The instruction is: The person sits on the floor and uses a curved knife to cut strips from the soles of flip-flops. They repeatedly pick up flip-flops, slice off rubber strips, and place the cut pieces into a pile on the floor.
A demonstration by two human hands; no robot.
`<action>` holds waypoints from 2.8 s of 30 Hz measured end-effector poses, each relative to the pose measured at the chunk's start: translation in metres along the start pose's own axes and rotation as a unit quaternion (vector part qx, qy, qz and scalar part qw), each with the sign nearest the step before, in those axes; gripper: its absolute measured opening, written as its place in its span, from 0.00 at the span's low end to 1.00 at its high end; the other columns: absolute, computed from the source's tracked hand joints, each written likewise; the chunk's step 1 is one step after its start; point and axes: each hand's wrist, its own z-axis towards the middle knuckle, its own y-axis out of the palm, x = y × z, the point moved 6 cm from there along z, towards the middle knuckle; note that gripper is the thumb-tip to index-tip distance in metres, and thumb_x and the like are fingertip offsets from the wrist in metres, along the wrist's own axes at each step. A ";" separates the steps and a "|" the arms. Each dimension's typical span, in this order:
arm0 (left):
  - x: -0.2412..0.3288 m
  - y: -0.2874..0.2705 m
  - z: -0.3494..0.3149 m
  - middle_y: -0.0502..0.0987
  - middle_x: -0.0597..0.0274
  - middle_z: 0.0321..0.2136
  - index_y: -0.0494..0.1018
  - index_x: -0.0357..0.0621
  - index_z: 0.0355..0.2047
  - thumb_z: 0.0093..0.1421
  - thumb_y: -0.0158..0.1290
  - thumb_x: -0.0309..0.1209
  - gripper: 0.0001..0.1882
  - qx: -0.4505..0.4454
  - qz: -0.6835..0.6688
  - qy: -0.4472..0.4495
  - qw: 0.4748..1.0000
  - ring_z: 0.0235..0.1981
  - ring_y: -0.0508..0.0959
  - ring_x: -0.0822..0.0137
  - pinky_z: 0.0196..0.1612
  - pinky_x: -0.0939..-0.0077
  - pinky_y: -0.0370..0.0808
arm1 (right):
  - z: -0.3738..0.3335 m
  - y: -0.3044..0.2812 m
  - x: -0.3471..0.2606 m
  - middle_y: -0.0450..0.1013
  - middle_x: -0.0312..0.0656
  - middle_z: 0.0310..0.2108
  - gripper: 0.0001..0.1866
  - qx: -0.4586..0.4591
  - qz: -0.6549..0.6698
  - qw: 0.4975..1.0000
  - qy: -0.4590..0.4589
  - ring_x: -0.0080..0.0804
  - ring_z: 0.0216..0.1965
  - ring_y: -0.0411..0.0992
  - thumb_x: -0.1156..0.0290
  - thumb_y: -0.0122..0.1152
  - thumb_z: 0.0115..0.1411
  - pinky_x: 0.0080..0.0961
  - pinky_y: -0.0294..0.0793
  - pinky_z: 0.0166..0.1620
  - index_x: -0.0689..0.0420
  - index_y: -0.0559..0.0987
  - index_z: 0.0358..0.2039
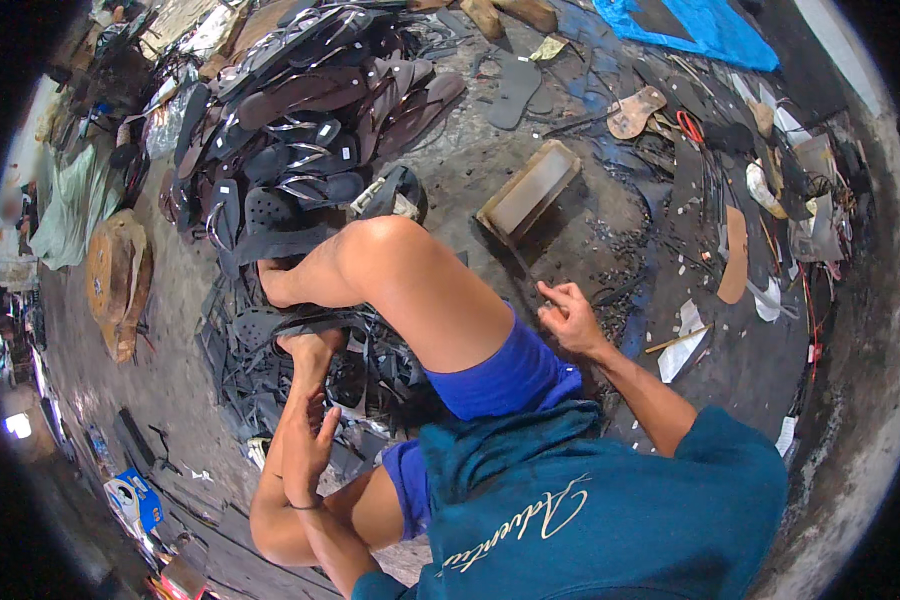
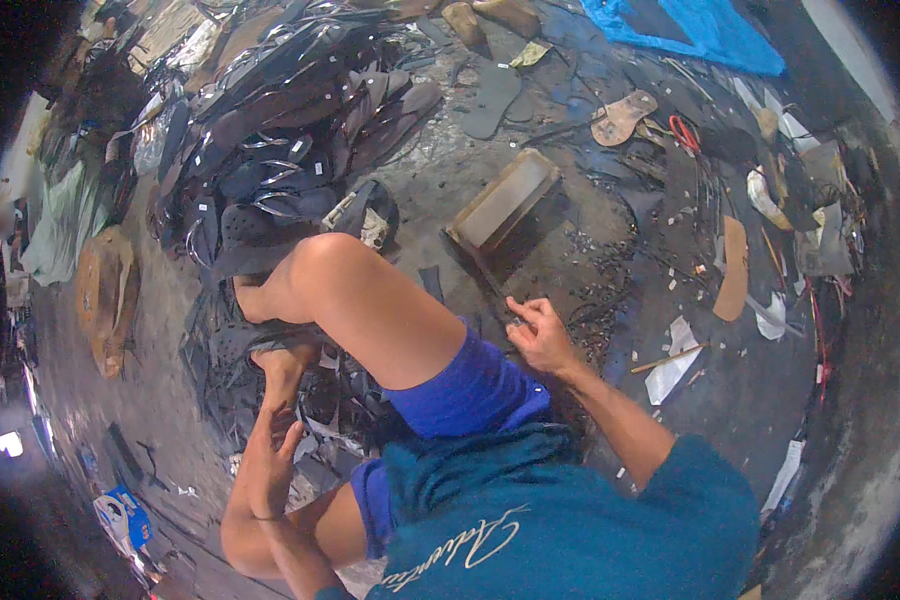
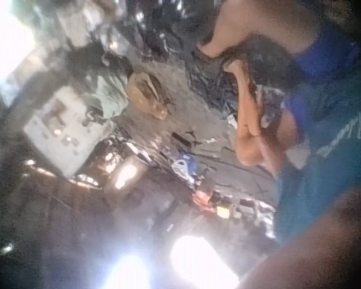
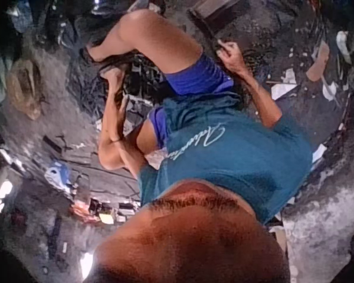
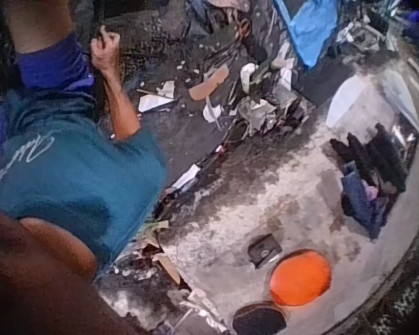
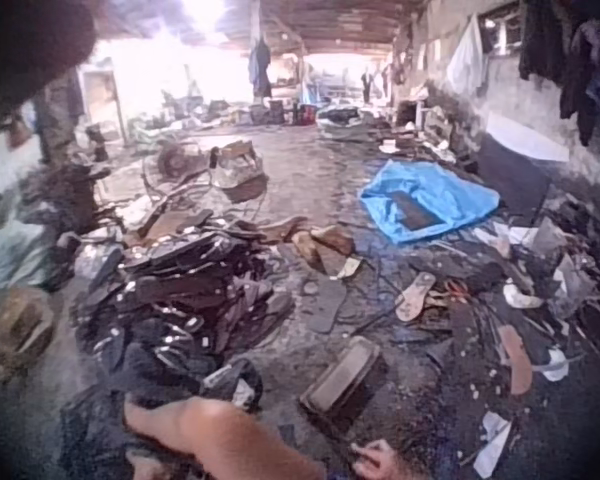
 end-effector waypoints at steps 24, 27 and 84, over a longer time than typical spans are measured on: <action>-0.030 0.003 0.007 0.76 0.42 0.46 0.65 0.33 0.55 0.60 0.56 0.30 0.25 0.004 -0.003 0.045 0.999 0.48 0.78 0.56 0.51 0.68 0.73 | 0.023 -0.090 0.084 0.69 0.33 0.18 0.16 0.139 0.047 0.973 0.180 0.20 0.17 0.71 0.58 0.58 0.63 0.20 0.67 0.16 0.61 0.78 0.33; -0.031 0.004 0.005 0.77 0.43 0.46 0.66 0.32 0.54 0.60 0.57 0.30 0.24 0.005 0.018 0.046 0.999 0.47 0.78 0.56 0.50 0.68 0.74 | 0.055 -0.092 0.055 0.69 0.33 0.18 0.17 0.142 0.085 0.969 0.185 0.20 0.16 0.71 0.56 0.58 0.63 0.18 0.68 0.16 0.60 0.78 0.34; -0.039 0.000 0.004 0.76 0.41 0.45 0.68 0.33 0.53 0.60 0.56 0.39 0.26 0.048 0.069 0.111 0.990 0.49 0.76 0.48 0.52 0.63 0.71 | 0.085 -0.041 -0.010 0.63 0.53 0.44 0.24 0.132 -0.315 0.922 -0.184 0.47 0.44 0.66 0.73 0.53 0.64 0.37 0.68 0.49 0.61 0.67 0.60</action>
